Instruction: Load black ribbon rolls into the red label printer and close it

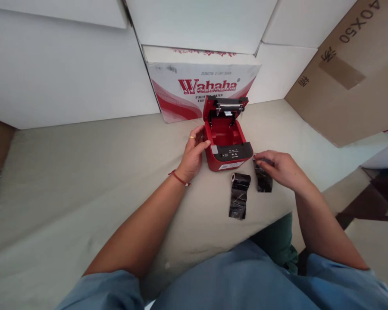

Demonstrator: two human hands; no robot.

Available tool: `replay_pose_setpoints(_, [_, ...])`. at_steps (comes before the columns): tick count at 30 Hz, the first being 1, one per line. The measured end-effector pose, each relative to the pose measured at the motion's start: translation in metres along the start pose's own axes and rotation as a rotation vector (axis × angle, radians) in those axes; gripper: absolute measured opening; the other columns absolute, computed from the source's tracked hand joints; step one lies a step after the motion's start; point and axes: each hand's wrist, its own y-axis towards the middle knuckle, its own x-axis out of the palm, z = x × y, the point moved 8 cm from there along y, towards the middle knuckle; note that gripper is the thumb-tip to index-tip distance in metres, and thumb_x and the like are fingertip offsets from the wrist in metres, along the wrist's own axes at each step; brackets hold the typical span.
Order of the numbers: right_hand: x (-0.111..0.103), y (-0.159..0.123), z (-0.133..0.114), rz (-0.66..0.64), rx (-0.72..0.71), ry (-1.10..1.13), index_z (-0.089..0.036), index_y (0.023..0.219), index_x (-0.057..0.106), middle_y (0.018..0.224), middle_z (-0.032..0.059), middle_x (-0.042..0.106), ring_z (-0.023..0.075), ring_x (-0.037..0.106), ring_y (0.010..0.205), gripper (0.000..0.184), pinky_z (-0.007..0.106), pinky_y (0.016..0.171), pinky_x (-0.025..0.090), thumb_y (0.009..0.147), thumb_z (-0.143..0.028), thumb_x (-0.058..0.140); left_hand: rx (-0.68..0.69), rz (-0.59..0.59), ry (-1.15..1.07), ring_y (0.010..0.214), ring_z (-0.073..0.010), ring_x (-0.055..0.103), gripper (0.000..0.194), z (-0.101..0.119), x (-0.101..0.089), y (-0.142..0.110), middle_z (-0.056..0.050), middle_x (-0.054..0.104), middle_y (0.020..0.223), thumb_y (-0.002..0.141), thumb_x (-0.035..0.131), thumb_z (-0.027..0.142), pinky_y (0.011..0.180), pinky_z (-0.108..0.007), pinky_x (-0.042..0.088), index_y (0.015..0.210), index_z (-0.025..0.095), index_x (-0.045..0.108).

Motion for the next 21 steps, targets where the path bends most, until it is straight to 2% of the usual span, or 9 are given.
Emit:
replay_pose_setpoints(3, [0.026, -0.013, -0.023, -0.163, -0.115, 0.113, -0.024, 0.123, 0.086, 0.116, 0.0085, 0.088, 0.0252, 0.083, 0.1, 0.027, 0.039, 0.09, 0.066, 0.108, -0.033, 0.066, 0.001, 0.02, -0.012, 0.164, -0.0339, 0.055, 0.068, 0.002, -0.001, 0.0, -0.007, 0.067, 0.164, 0.084, 0.094, 0.053, 0.14, -0.055, 0.043, 0.142, 0.033, 0.066])
replay_pose_setpoints(6, [0.051, -0.013, -0.03, -0.256, -0.105, -0.007, -0.022, 0.136, 0.084, 0.133, 0.0153, 0.085, 0.0311, 0.084, 0.115, 0.036, 0.044, 0.099, 0.067, 0.102, -0.025, 0.075, 0.007, 0.005, -0.007, 0.165, -0.0333, 0.054, 0.066, 0.002, 0.001, 0.0, -0.006, 0.066, 0.166, 0.086, 0.092, 0.052, 0.14, -0.055, 0.042, 0.143, 0.033, 0.065])
replay_pose_setpoints(9, [0.058, -0.013, -0.039, -0.327, -0.084, -0.143, -0.019, 0.14, 0.083, 0.13, 0.0181, 0.084, 0.0345, 0.084, 0.113, 0.04, 0.046, 0.097, 0.067, 0.101, -0.021, 0.077, 0.01, -0.007, -0.001, 0.164, -0.033, 0.054, 0.065, 0.001, 0.001, 0.0, -0.006, 0.065, 0.166, 0.088, 0.09, 0.053, 0.139, -0.055, 0.042, 0.144, 0.034, 0.064])
replay_pose_setpoints(12, [0.034, -0.025, -0.067, -0.398, -0.219, -0.041, -0.025, 0.134, 0.085, 0.121, 0.0112, 0.085, 0.029, 0.083, 0.104, 0.032, 0.041, 0.093, 0.067, 0.103, -0.024, 0.075, 0.015, -0.005, 0.005, 0.162, -0.0328, 0.055, 0.065, -0.001, 0.001, 0.0, -0.006, 0.065, 0.166, 0.089, 0.09, 0.054, 0.138, -0.053, 0.042, 0.146, 0.035, 0.064])
replay_pose_setpoints(15, [-0.02, -0.024, -0.093, -0.287, -0.33, 0.142, -0.036, 0.138, 0.084, 0.124, 0.0064, 0.083, 0.0247, 0.08, 0.103, 0.033, 0.036, 0.089, 0.065, 0.107, -0.038, 0.074, 0.028, 0.013, -0.003, 0.161, -0.0326, 0.056, 0.065, -0.002, 0.0, 0.0, -0.005, 0.066, 0.164, 0.088, 0.091, 0.054, 0.137, -0.052, 0.043, 0.145, 0.035, 0.065])
replay_pose_setpoints(18, [-0.064, 0.006, -0.098, -0.056, -0.27, 0.022, -0.037, 0.139, 0.086, 0.109, 0.0055, 0.081, 0.0233, 0.074, 0.084, 0.038, 0.037, 0.077, 0.06, 0.102, -0.044, 0.08, 0.032, 0.011, -0.001, 0.161, -0.0323, 0.056, 0.063, -0.002, 0.001, 0.0, -0.006, 0.067, 0.164, 0.089, 0.089, 0.053, 0.137, -0.052, 0.042, 0.144, 0.035, 0.065])
replay_pose_setpoints(19, [-0.069, 0.021, -0.098, -0.001, -0.229, -0.05, -0.036, 0.139, 0.086, 0.101, 0.0043, 0.079, 0.0228, 0.072, 0.08, 0.04, 0.037, 0.076, 0.058, 0.1, -0.042, 0.081, 0.027, 0.011, -0.002, 0.161, -0.0322, 0.056, 0.063, -0.002, 0.001, 0.0, -0.006, 0.067, 0.163, 0.089, 0.089, 0.053, 0.137, -0.052, 0.042, 0.144, 0.034, 0.065])
replay_pose_setpoints(21, [-0.066, 0.053, -0.098, 0.048, -0.133, -0.179, -0.033, 0.14, 0.086, 0.093, 0.0029, 0.079, 0.0241, 0.072, 0.08, 0.042, 0.038, 0.079, 0.055, 0.099, -0.034, 0.079, 0.014, 0.017, -0.01, 0.16, -0.0324, 0.057, 0.063, -0.002, 0.001, 0.0, -0.006, 0.067, 0.162, 0.088, 0.09, 0.052, 0.137, -0.052, 0.043, 0.143, 0.034, 0.064])
